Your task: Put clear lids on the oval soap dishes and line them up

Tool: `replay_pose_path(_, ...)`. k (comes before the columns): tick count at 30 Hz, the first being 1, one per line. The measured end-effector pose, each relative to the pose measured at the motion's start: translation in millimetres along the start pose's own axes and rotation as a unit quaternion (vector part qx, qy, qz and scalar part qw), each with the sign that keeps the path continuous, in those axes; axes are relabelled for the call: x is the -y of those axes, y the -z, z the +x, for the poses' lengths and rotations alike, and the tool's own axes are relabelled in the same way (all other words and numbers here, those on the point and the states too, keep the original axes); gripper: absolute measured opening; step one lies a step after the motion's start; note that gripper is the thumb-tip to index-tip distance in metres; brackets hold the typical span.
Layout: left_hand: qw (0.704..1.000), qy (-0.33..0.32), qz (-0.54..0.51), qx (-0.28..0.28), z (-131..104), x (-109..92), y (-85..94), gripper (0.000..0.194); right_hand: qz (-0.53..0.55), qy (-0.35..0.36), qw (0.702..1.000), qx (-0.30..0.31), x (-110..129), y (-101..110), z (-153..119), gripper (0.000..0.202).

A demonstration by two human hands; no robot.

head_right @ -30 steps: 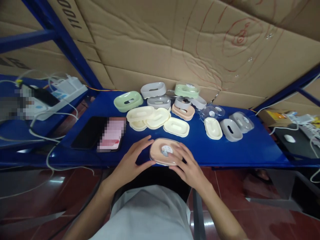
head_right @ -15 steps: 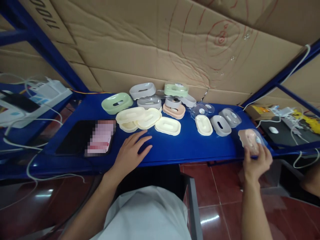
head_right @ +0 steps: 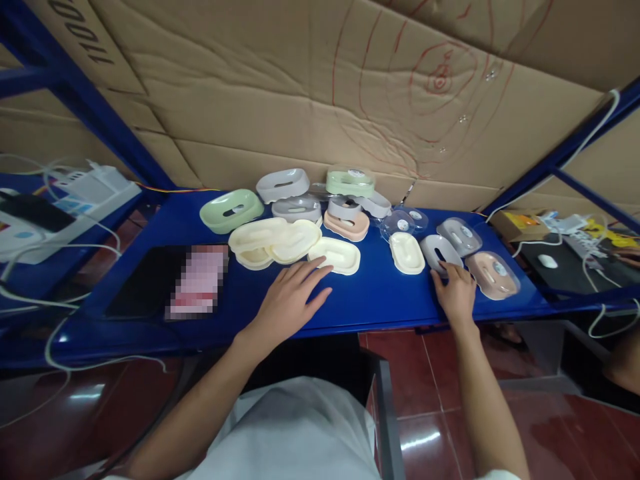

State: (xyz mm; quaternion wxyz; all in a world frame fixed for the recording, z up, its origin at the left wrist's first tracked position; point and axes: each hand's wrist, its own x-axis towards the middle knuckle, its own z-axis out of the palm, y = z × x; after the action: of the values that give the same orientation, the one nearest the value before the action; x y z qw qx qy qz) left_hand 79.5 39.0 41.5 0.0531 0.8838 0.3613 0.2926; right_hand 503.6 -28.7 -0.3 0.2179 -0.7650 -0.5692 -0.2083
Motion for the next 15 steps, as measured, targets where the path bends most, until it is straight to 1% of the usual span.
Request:
replay_pose_path(2, 0.999, -0.003, -0.034, 0.015, -5.2, -6.3, 1.5, 0.04, 0.029, -0.026, 0.998, -0.049, 7.9, 5.1, -17.0, 0.047)
replay_pose_path(3, 0.998, -0.003, -0.054, 0.021, -9.5, -8.5, 2.6, 0.043, 0.048, -0.028, 0.995, -0.08, 14.8, 10.7, -28.6, 0.043)
replay_pose_path(4, 0.997, -0.003, -0.075, 0.026, -14.2, -10.3, 3.8, 0.047, 0.073, -0.016, 0.992, -0.1, 25.2, 17.8, -41.3, 0.038)
replay_pose_path(5, 0.995, -0.007, -0.094, 0.03, -18.8, -11.8, 4.7, 0.053, 0.107, 0.013, 0.989, -0.103, 39.4, 26.0, -53.9, 0.033)
replay_pose_path(6, 0.994, -0.014, -0.108, 0.032, -23.1, -12.9, 5.3, 0.059, 0.148, 0.058, 0.984, -0.086, 56.7, 34.3, -65.5, 0.028)
replay_pose_path(7, 0.993, -0.024, -0.114, 0.033, -26.8, -13.6, 5.4, 0.064, 0.192, 0.113, 0.974, -0.049, 76.0, 42.1, -74.9, 0.028)
replay_pose_path(9, 0.992, -0.047, -0.108, 0.041, -33.6, -13.1, 3.8, 0.069, 0.269, 0.209, 0.94, 0.027, 114.0, 52.6, -84.3, 0.034)
replay_pose_path(10, 0.993, -0.055, -0.097, 0.047, -37.2, -11.5, 2.2, 0.065, 0.295, 0.244, 0.922, 0.059, 129.2, 54.3, -83.7, 0.036)
replay_pose_path(11, 0.993, -0.059, -0.085, 0.053, -41.3, -9.0, 0.6, 0.058, 0.309, 0.264, 0.91, 0.079, 140.1, 53.4, -79.5, 0.036)
replay_pose_path(12, 0.994, -0.057, -0.072, 0.059, -46.3, -5.6, -0.9, 0.049, 0.311, 0.267, 0.907, 0.09, 145.8, 50.0, -72.1, 0.036)
replay_pose_path(13, 0.995, -0.051, -0.061, 0.061, -52.0, -1.5, -1.7, 0.04, 0.299, 0.254, 0.915, 0.09, 146.4, 44.4, -62.4, 0.036)
replay_pose_path(15, 0.997, -0.023, -0.045, 0.05, -65.1, 7.8, -0.6, 0.03, 0.226, 0.181, 0.955, 0.061, 134.2, 28.6, -39.5, 0.041)
